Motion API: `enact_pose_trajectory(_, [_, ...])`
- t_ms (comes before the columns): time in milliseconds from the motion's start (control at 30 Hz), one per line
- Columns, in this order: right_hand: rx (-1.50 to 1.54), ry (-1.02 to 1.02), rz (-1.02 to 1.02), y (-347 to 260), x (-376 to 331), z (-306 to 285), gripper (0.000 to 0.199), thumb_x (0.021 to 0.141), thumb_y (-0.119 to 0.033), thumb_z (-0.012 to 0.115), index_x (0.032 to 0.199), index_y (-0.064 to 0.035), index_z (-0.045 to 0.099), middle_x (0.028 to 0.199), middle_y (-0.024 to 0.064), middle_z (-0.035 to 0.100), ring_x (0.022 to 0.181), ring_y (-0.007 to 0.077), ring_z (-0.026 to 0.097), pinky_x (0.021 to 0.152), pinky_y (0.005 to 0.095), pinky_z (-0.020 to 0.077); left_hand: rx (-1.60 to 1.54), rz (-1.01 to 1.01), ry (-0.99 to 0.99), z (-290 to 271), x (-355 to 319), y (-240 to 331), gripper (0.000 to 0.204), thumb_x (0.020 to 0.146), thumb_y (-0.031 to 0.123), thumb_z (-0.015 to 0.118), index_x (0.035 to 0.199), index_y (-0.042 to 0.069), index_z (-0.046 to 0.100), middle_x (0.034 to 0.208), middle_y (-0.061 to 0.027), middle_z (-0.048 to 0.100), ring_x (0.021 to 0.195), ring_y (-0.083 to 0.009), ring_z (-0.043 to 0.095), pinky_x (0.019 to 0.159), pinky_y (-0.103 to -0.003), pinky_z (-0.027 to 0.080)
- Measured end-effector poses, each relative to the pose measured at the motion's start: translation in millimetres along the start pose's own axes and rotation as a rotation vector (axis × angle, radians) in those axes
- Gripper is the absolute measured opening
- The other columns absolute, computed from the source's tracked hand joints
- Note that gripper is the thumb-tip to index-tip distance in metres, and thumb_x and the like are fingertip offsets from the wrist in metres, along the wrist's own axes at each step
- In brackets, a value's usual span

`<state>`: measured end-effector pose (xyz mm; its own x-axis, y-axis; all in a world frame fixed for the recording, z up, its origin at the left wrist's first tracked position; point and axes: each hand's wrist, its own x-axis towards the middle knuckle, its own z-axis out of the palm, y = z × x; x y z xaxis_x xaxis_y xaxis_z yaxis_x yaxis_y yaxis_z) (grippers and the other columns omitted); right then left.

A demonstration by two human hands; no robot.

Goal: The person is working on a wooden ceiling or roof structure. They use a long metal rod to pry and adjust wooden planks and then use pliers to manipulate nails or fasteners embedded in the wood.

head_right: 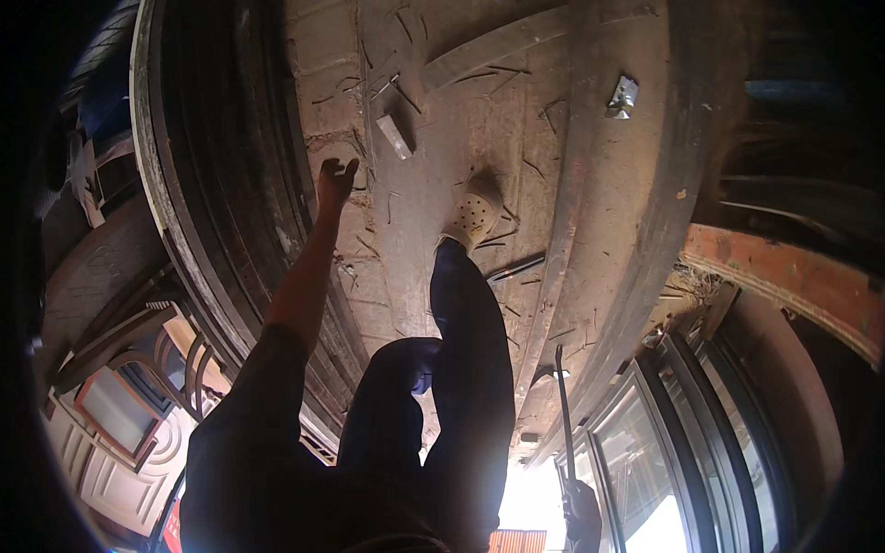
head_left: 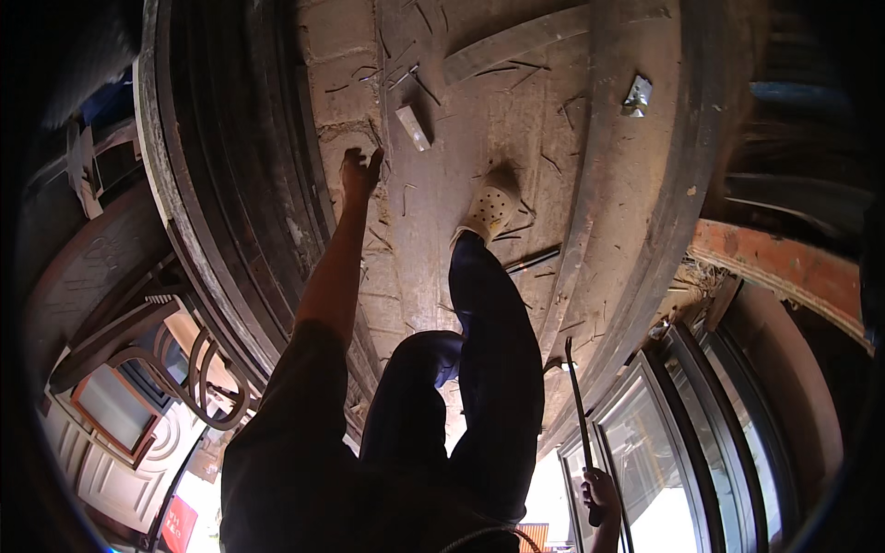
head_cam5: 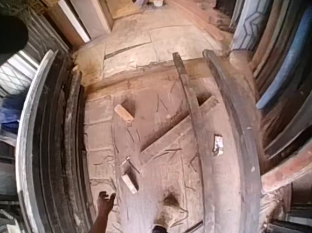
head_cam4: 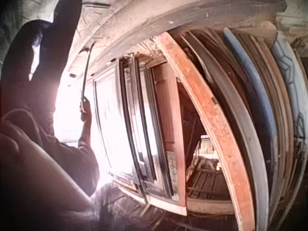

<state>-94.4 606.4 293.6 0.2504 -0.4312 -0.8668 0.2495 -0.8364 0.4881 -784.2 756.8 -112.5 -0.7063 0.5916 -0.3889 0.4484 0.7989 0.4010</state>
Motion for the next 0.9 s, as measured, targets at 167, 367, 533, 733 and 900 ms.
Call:
enact_pose_trajectory(167, [0.09,0.212,0.176,-90.6,-15.0,37.8,0.028,0.092,-0.025,0.053,0.117,-0.0109,0.054,0.059,-0.0065,0.043,0.041,0.0048,0.036,0.035,0.0209,0.0275,0.237,0.274,-0.143,80.0,131.6,2.5,0.072,0.08,0.055,0.065,0.127,0.003,0.047,0.112,-0.0289,0.059,0.106,-0.0429,0.057,0.089,-0.046,0.048])
enact_pose_trajectory(367, [0.066,0.094,-0.048,-36.5,8.2,131.7,0.036,0.098,-0.032,0.045,0.124,-0.0077,0.054,0.083,0.0042,0.058,0.068,0.0128,0.056,0.06,0.0271,0.0467,0.389,0.191,-0.197,138.0,136.2,5.1,0.052,0.078,0.041,0.065,0.098,-0.006,0.054,0.097,-0.0293,0.061,0.094,-0.0451,0.06,0.083,-0.05,0.049])
enact_pose_trajectory(533, [0.25,-0.048,-0.113,-21.0,11.7,160.0,0.044,0.099,-0.036,0.046,0.129,-0.0051,0.046,0.077,0.0015,0.053,0.063,0.0091,0.048,0.054,0.0233,0.0388,0.284,0.185,-0.208,117.4,57.4,-4.9,0.052,0.076,0.037,0.07,0.099,-0.006,0.054,0.088,-0.0293,0.061,0.086,-0.0445,0.061,0.078,-0.049,0.05])
enact_pose_trajectory(733, [0.694,-0.262,-0.18,0.4,16.4,158.2,0.045,0.096,-0.031,0.051,0.13,-0.0048,0.04,0.059,-0.0053,0.033,0.045,0.0058,0.032,0.04,0.0193,0.028,-0.1,0.243,-0.399,73.1,-87.1,65.1,0.044,0.079,0.027,0.069,0.109,-0.002,0.053,0.1,-0.0184,0.06,0.089,-0.0314,0.061,0.08,-0.04,0.051])
enact_pose_trajectory(900, [0.572,-0.28,-0.229,62.9,47.0,141.2,0.033,0.096,-0.022,0.049,0.125,-0.0077,0.045,0.052,-0.0038,0.033,0.039,0.0073,0.034,0.034,0.0245,0.0291,-0.521,-0.504,-0.933,79.9,-202.3,93.2,0.035,0.077,0.017,0.061,0.106,0.002,0.049,0.092,-0.0119,0.056,0.081,-0.0227,0.063,0.07,-0.033,0.057])
